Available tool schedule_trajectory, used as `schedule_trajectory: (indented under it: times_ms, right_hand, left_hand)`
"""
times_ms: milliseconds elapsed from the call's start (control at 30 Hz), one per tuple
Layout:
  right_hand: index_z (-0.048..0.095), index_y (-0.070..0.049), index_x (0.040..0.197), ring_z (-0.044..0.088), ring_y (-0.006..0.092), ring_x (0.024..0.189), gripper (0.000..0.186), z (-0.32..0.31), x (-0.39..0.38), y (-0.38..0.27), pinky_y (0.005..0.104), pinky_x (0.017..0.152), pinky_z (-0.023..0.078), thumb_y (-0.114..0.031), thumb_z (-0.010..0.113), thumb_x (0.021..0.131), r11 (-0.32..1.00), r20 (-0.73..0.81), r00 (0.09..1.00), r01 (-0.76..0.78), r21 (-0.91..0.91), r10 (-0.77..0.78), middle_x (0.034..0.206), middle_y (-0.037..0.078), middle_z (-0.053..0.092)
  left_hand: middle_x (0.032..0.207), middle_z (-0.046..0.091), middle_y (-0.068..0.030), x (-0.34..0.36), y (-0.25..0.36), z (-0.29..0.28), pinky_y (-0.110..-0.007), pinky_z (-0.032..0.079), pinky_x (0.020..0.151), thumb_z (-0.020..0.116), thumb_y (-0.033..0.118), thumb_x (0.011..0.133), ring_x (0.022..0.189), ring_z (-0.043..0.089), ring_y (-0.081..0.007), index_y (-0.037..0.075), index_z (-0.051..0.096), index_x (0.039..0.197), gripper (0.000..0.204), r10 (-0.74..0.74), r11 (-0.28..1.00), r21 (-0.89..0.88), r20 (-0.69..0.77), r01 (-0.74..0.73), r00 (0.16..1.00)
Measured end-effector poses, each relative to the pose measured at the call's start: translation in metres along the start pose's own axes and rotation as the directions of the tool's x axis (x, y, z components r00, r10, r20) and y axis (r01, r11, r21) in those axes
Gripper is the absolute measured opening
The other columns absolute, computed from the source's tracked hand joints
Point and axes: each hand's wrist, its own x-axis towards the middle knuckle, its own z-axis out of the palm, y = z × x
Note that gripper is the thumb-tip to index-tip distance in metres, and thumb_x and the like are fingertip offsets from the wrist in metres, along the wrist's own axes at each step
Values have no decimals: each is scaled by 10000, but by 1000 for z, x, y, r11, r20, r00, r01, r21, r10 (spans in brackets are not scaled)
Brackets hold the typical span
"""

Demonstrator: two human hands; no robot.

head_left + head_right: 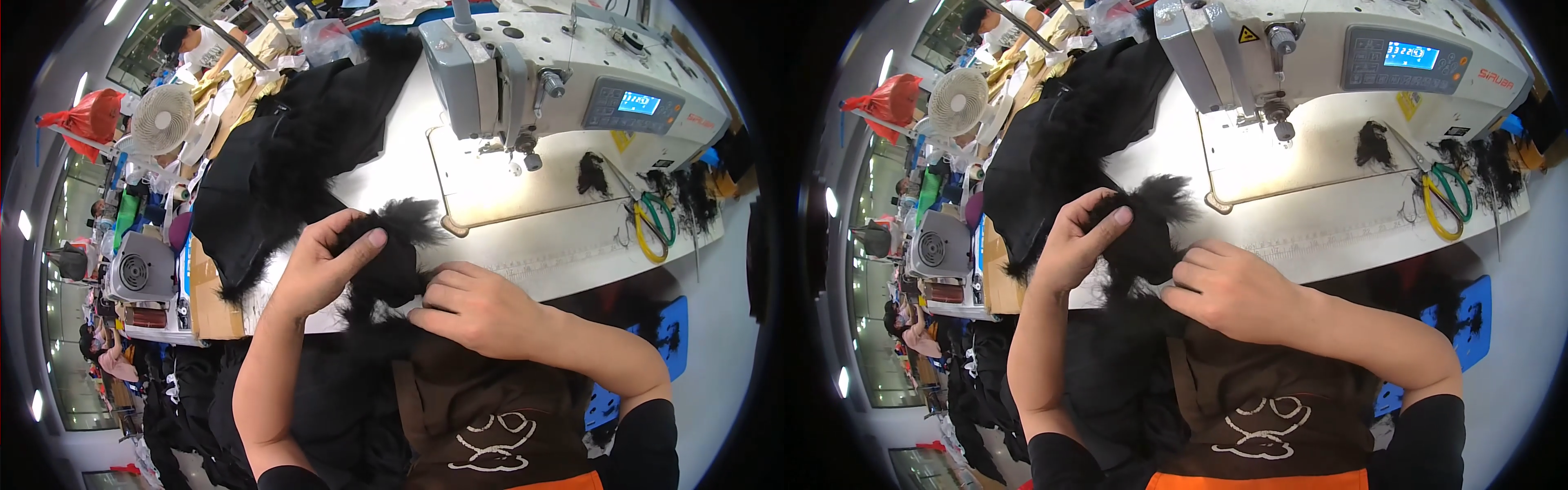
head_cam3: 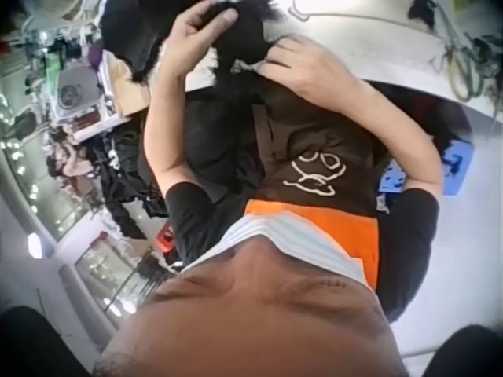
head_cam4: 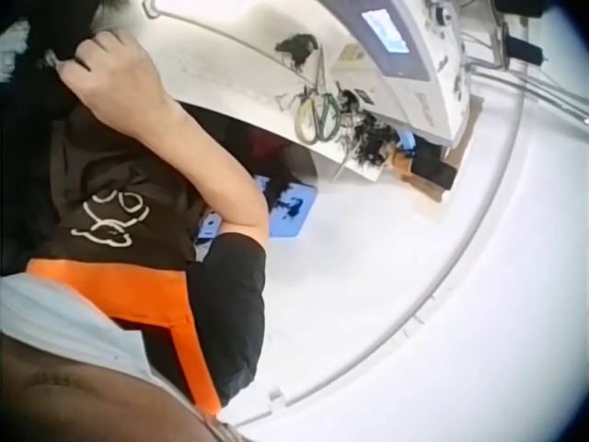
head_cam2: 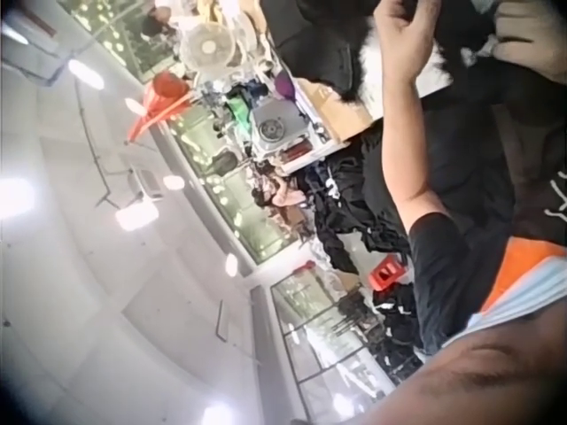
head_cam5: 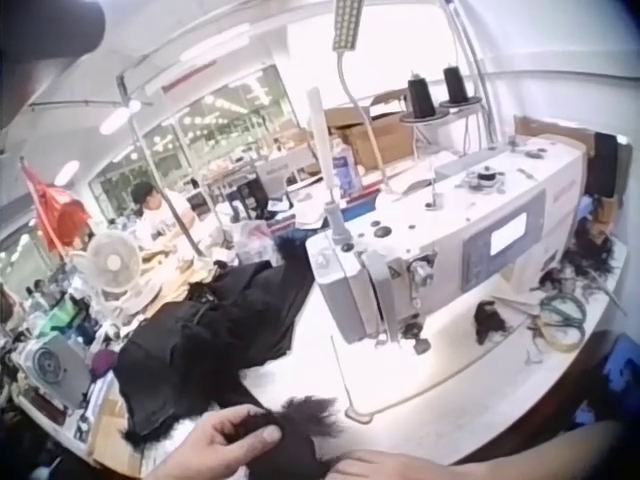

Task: Sewing a black fur trim onto a piece of black clothing using an industrial sewing machine.

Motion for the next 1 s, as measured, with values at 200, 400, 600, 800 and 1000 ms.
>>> schedule_trajectory:
  times_ms: [200, 400, 600, 800, 1000]
  right_hand:
    - [711, -78, 1071, 646, 260, 895, 311, 1, 12, 6, 407, 788, 523, -84, 727, 761, 983, -69, 994, -73, 166, 85, 906, 46, 638]
    - [721, -91, 1085, 648, 302, 839, 352, -8, 14, 8, 410, 765, 525, -46, 771, 740, 939, -35, 972, -213, 269, 231, 941, 79, 657]
    - [721, -70, 1132, 642, 321, 827, 359, -18, 16, 2, 408, 757, 536, -7, 749, 780, 892, -5, 956, -271, 362, 292, 892, 93, 648]
    - [716, -46, 1117, 685, 318, 856, 269, -26, 18, 4, 406, 753, 545, -31, 745, 850, 860, -5, 946, -293, 417, 325, 926, 117, 701]
    - [699, -39, 953, 699, 316, 826, 145, -25, 23, 6, 391, 738, 541, -62, 778, 833, 818, -21, 895, -398, 415, 446, 868, 104, 721]
  left_hand:
    - [906, 688, 67, -7, 6, -4, -189, 457, 732, 733, 149, 971, 834, 567, -1, 21, 713, 1039, 145, -51, 990, 139, 73, 40, 996]
    - [892, 682, 56, -11, 10, 5, -216, 479, 722, 702, 162, 998, 838, 550, -7, -7, 719, 1065, 183, 20, 994, 101, 201, -41, 979]
    - [923, 704, 41, -13, 15, 10, -224, 490, 746, 694, 165, 1004, 853, 551, -13, -21, 715, 1062, 196, -17, 992, 123, 243, -13, 970]
    - [870, 661, 73, -14, 15, 9, -208, 452, 696, 695, 164, 1004, 800, 536, -1, 10, 701, 1006, 154, -22, 996, 95, 248, -1, 968]
    - [892, 675, 67, -14, 20, 10, -216, 470, 722, 680, 157, 1015, 825, 512, -1, -25, 703, 1043, 185, -16, 988, 151, 327, -35, 945]
